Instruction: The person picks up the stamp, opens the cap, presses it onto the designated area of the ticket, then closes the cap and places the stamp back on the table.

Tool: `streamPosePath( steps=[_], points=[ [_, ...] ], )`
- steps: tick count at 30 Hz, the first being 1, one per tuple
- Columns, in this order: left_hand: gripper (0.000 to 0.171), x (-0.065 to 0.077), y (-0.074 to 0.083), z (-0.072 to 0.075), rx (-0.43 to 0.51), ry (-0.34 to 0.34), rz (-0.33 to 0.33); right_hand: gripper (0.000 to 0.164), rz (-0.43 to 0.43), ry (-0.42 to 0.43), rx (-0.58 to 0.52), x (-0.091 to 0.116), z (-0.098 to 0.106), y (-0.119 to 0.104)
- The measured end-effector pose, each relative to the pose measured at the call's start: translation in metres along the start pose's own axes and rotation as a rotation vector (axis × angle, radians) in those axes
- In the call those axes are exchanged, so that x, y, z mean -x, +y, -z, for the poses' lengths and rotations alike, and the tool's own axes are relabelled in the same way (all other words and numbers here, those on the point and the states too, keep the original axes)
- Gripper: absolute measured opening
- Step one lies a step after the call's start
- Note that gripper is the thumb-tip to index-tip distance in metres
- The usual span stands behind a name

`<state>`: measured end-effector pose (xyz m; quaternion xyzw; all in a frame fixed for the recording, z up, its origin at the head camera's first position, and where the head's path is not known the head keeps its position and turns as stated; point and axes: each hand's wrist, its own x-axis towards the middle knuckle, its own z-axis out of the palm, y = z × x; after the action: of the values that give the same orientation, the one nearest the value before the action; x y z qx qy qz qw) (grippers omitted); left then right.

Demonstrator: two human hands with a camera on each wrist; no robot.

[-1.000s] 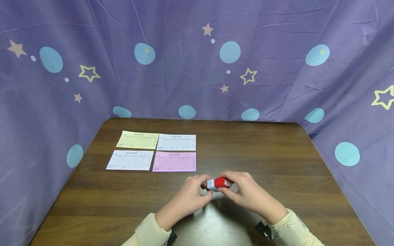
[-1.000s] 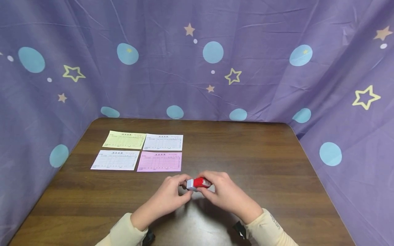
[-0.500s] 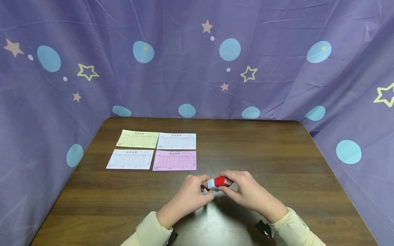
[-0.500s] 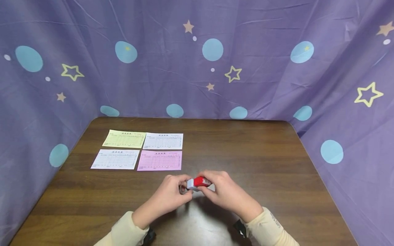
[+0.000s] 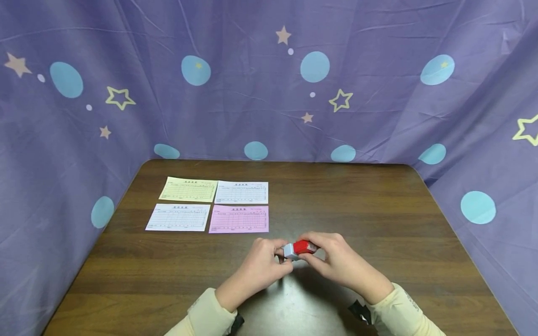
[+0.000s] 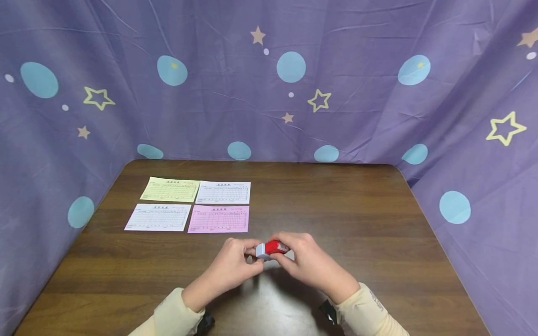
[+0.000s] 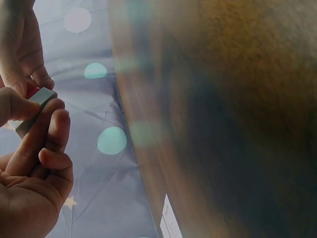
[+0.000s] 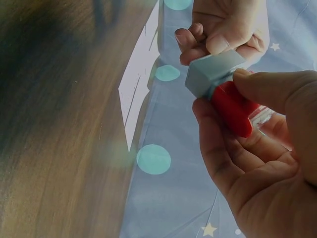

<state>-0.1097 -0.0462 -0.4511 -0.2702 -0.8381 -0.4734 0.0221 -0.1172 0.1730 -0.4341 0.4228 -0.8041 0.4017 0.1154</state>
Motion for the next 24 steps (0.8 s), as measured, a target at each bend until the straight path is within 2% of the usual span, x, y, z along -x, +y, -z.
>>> streamPosePath(
  steps=[8,17,24],
  points=[
    [0.019,-0.0005,-0.001,0.0017,0.037,-0.033,0.006,0.028,-0.022,-0.012,-0.003,0.0001,-0.0001,-0.0001],
    [0.02,0.0006,-0.0016,0.0015,0.005,0.012,-0.021,0.029,-0.023,-0.015,-0.015,-0.0011,0.0005,0.0],
    [0.021,0.0006,-0.0009,0.0008,0.017,0.036,-0.007,0.028,-0.039,-0.026,-0.015,-0.0023,0.0003,-0.0003]
  ],
)
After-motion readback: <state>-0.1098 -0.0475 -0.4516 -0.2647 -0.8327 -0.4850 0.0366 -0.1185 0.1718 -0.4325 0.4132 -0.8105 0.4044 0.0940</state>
